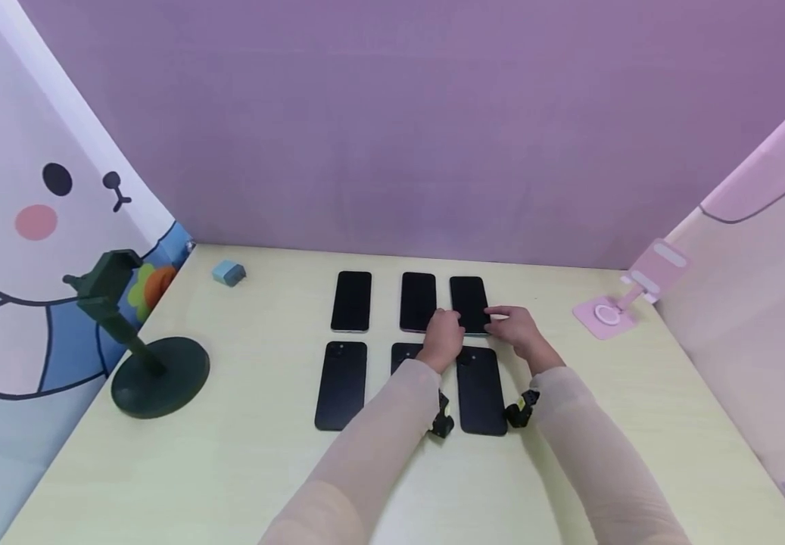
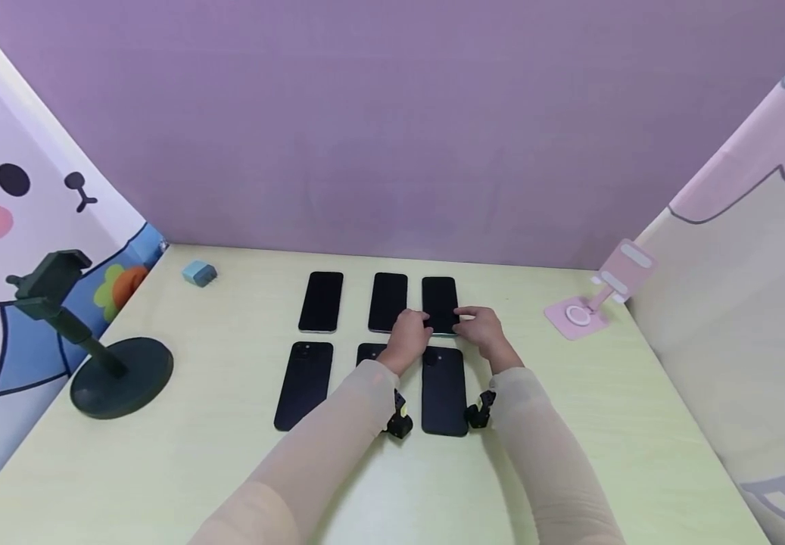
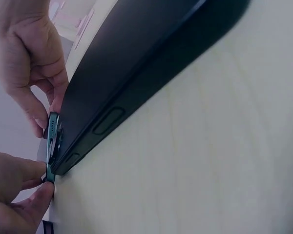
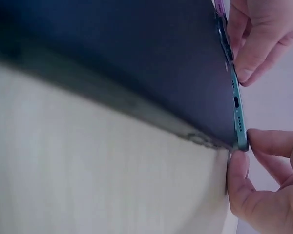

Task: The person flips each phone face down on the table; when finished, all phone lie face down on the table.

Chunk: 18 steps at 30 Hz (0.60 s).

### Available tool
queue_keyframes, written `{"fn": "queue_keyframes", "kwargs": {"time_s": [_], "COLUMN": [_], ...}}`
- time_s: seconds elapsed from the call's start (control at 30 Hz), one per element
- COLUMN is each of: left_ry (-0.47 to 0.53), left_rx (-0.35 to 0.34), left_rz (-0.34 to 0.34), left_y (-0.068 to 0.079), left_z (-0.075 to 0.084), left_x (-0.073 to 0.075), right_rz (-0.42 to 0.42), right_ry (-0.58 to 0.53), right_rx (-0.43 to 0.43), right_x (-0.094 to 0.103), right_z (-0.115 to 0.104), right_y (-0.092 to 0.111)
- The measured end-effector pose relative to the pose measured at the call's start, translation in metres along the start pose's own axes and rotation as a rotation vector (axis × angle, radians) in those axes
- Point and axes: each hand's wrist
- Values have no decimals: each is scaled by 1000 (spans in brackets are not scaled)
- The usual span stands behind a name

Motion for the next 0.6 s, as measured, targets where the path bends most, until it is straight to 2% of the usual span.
{"fn": "queue_keyframes", "kwargs": {"time_s": [0.23,0.47,0.6], "left_ry": [20,44,45], "left_rx": [-15,-17,-45], "left_rz": [10,18,31], "left_y": [1,2,3], "left_z": [-2,-2,0], "left_x": [-1,-1,-2], "right_rz": [-29,-57,-60], "right_ry": [-101,-154,-261], "right_rx": [15,61,107], "right_x": [5,8,10], "right_z": [3,3,2], "right_y": [-2,2,5]}}
Point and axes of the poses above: each hand's wrist, its own y-axis away from the middle knuckle, its own x-axis out of the back of the hand, z = x × y, and after that the axes turned 1 degree about -y, right-handed
